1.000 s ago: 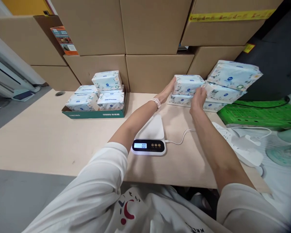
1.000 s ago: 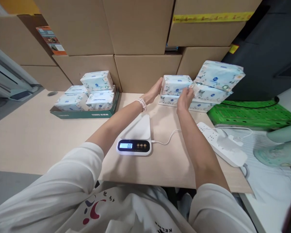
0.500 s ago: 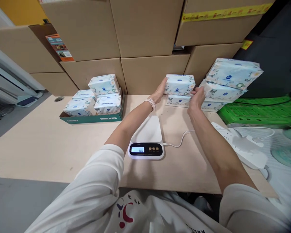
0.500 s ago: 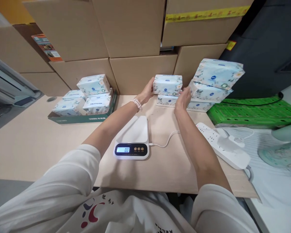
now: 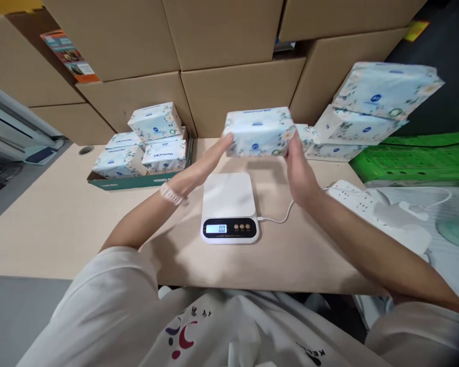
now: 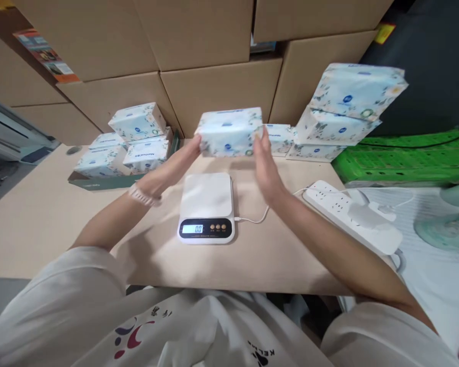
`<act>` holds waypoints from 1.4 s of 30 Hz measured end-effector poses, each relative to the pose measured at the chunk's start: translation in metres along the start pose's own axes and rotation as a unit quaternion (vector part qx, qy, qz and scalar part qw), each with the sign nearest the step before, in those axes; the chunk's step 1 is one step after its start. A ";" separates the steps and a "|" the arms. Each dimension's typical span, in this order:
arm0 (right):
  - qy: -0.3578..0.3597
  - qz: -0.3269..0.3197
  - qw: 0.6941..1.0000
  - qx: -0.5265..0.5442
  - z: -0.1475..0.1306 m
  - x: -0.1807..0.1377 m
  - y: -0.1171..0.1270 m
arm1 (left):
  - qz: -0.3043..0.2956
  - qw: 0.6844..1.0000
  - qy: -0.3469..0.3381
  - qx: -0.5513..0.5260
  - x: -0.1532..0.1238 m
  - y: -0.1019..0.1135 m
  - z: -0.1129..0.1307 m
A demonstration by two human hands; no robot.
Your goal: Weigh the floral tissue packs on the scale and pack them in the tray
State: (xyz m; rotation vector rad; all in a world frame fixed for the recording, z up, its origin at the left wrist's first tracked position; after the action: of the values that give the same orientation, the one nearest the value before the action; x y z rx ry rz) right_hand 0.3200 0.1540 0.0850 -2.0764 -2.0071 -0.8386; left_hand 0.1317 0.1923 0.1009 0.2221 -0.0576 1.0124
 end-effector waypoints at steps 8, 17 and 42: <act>-0.087 -0.112 0.989 0.041 -0.023 -0.130 -0.076 | -0.003 0.993 0.049 0.109 -0.163 -0.001 -0.010; 0.022 0.037 0.998 -0.052 -0.012 -0.126 -0.026 | 0.175 0.978 0.113 -0.006 -0.172 0.042 -0.055; 0.084 0.056 0.994 -0.053 -0.017 -0.126 -0.004 | 0.274 0.896 0.209 -0.282 -0.182 0.067 -0.092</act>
State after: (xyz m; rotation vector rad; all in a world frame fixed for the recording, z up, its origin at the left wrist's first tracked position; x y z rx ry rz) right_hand 0.3165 0.0354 0.0386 -2.0723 -1.7809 -1.0796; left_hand -0.0263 0.0940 -0.0062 -0.5787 -0.0199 1.5390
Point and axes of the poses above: each hand's wrist, its own x-axis towards the middle knuckle, its own y-axis out of the back of the hand, z = x × y, the point moved 10 cm from there along x, towards the middle knuckle, and after that the axes turned 1 degree about y, right-handed, at the moved point
